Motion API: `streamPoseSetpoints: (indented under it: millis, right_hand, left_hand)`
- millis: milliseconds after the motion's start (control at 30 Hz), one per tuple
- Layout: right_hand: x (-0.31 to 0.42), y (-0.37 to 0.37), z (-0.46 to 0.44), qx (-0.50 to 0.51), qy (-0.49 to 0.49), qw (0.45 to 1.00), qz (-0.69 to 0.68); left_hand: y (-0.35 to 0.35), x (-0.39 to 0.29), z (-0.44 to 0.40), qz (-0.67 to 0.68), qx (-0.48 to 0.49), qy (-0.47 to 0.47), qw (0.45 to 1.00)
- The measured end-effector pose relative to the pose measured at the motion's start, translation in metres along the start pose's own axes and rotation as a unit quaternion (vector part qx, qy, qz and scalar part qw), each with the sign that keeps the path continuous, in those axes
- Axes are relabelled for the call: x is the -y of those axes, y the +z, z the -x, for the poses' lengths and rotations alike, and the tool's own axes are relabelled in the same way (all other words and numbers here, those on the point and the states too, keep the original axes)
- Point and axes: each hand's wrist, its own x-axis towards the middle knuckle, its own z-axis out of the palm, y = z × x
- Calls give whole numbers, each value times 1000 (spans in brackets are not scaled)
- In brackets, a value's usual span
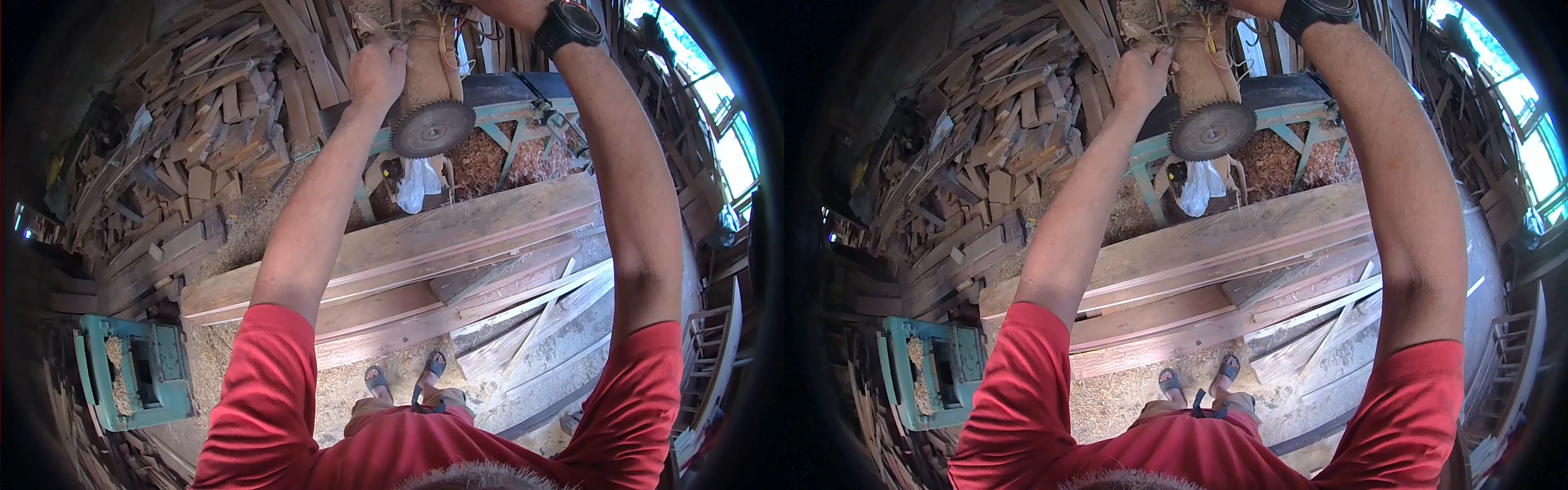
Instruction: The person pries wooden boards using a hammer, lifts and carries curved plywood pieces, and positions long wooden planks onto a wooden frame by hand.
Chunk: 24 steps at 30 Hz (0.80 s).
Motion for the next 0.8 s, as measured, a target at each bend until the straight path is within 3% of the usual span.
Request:
streamPoseSetpoints:
  millis: [233,400,500,800]
  right_hand:
    - [-3,0,-2,6,-5,1000,-5]
    - [-4,2,-3,-6,-15,1000,-3]
    - [-3,3,-2,-14,-15,1000,-3]
    - [-3,-2,-5,-5,-38,999,0]
  left_hand:
    - [1,-1,3,-10,-6,6,1000]
    - [-1,-1,-1,46,17,-53,997]
    - [0,-4,-2,-9,5,-34,999]
    - [9,4,-6,-10,6,-18,1000]
